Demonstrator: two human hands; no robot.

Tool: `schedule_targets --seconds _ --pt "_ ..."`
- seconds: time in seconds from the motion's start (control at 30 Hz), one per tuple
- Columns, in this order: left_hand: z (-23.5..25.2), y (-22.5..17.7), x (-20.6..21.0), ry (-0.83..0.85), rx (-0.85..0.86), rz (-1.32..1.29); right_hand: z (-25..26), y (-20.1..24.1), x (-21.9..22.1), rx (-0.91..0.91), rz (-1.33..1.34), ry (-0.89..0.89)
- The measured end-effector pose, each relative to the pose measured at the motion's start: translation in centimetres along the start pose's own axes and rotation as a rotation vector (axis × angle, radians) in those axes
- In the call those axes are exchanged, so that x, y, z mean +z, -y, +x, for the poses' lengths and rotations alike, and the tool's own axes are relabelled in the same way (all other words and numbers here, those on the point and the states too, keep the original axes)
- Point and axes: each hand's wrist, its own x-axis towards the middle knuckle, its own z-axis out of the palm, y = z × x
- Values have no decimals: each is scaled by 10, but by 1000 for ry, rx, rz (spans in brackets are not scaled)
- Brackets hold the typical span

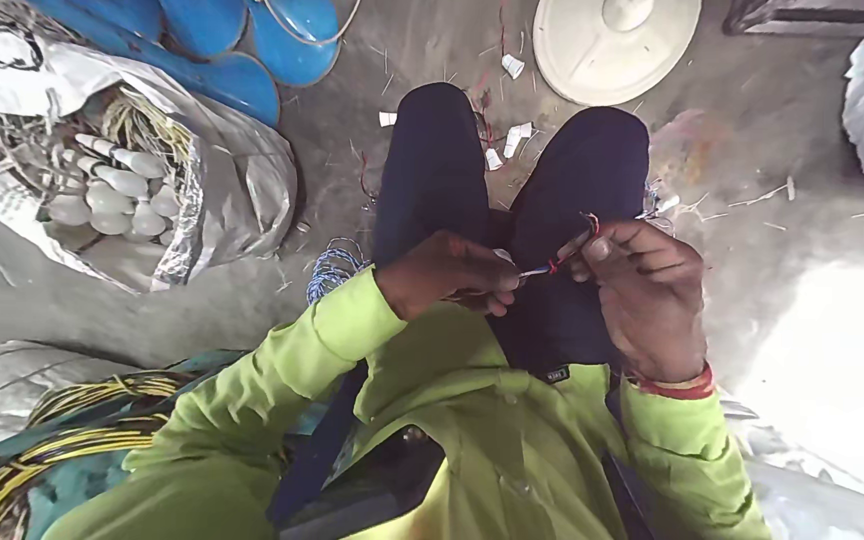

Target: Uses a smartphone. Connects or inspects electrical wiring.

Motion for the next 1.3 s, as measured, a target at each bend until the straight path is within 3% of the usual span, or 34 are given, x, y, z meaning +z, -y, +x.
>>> schedule_targets --seconds 0.17,0.33,0.63,0.73,0.87,0.97,1.13,1.3 --pt "-3 5 -4 31 -59 91 -4 -2 2 34 4 44" --pt "-5 4 -6 180 -110 110 -4 -2 9 98 -26 76" --pt "-2 18 -11 191 -53 -55 -2 -2 11 44 -191 30" --pt "-1 20 -11 172 -24 -70 -2 -4 18 -123 -430 -42" --pt "2 20 -13 185 -18 -95 -2 -12 21 -521 -683 -82" --pt "2 19 -13 195 -12 -172 -5 -13 23 -673 -707 -46" --pt "-3 24 -8 135 -1 -226 -7 -6 20 -635 -728 44" --pt "-1 28 -6 81 96 -252 -14 -2 27 -502 -745 -24"
